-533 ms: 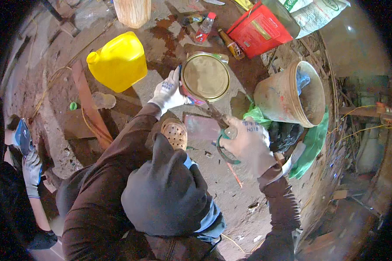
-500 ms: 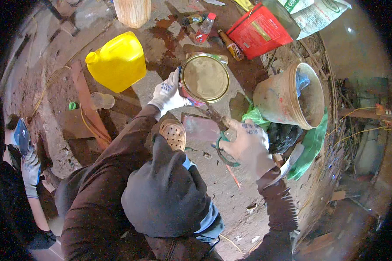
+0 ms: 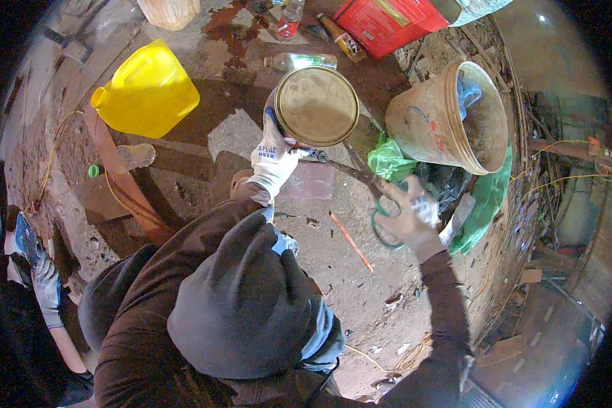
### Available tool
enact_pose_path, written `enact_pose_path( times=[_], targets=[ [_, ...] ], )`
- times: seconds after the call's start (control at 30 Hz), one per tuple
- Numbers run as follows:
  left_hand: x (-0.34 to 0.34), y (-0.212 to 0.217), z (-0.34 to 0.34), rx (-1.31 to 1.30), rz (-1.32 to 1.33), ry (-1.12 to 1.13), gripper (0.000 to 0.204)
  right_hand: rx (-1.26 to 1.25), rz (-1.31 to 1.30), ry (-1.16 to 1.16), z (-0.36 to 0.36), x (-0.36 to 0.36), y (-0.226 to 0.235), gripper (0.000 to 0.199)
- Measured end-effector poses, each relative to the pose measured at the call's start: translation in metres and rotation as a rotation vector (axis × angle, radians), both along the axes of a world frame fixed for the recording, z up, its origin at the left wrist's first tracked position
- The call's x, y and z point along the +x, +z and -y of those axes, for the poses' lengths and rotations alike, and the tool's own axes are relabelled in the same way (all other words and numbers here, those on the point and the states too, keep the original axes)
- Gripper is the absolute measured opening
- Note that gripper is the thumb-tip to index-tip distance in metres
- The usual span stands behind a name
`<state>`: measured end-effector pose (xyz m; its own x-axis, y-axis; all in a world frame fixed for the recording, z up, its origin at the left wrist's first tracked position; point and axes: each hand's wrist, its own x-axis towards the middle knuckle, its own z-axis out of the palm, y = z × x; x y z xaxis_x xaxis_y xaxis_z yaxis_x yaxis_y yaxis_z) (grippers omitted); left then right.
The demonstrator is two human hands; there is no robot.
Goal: The person sits on the floor in a workshop and uses scissors to cut the top off a large plastic bottle. They also open a paint can and handle a yellow jerrycan and a wooden stick during the process.
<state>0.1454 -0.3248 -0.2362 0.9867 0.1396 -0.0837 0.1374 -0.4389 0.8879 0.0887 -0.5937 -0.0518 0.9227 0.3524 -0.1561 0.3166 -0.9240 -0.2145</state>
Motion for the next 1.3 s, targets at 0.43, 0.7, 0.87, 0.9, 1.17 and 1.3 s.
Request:
enact_pose_path(
  times=[0.43, 0.7, 0.87, 0.9, 1.17, 1.3],
  targets=[
    [0.015, -0.015, -0.017, 0.063, -0.144, -0.107, 0.079, 0.02, 0.087, -0.378, -0.077, -0.055, -0.019, 0.065],
    [0.007, -0.015, -0.007, -0.677, -0.272, 0.039, 0.054, -0.161, -0.043, -0.164, -0.082, -0.024, 0.044, 0.059],
    [0.012, -0.005, -0.016, -0.788, -0.38, 0.027, 0.052, -0.127, 0.021, -0.062, -0.078, -0.018, 0.048, 0.063],
    [0.009, 0.001, -0.016, -0.66, -0.332, -0.014, 0.057, -0.123, 0.011, -0.071, -0.074, -0.021, 0.048, 0.064],
    [0.017, -0.042, -0.017, -0.412, -0.267, -0.051, 0.059, -0.358, -0.103, -0.09, -0.106, -0.002, 0.067, 0.062],
    [0.005, 0.004, -0.018, -0.049, -0.137, -0.037, 0.048, -0.405, -0.04, 0.055, -0.103, 0.007, 0.07, 0.057]
  ],
)
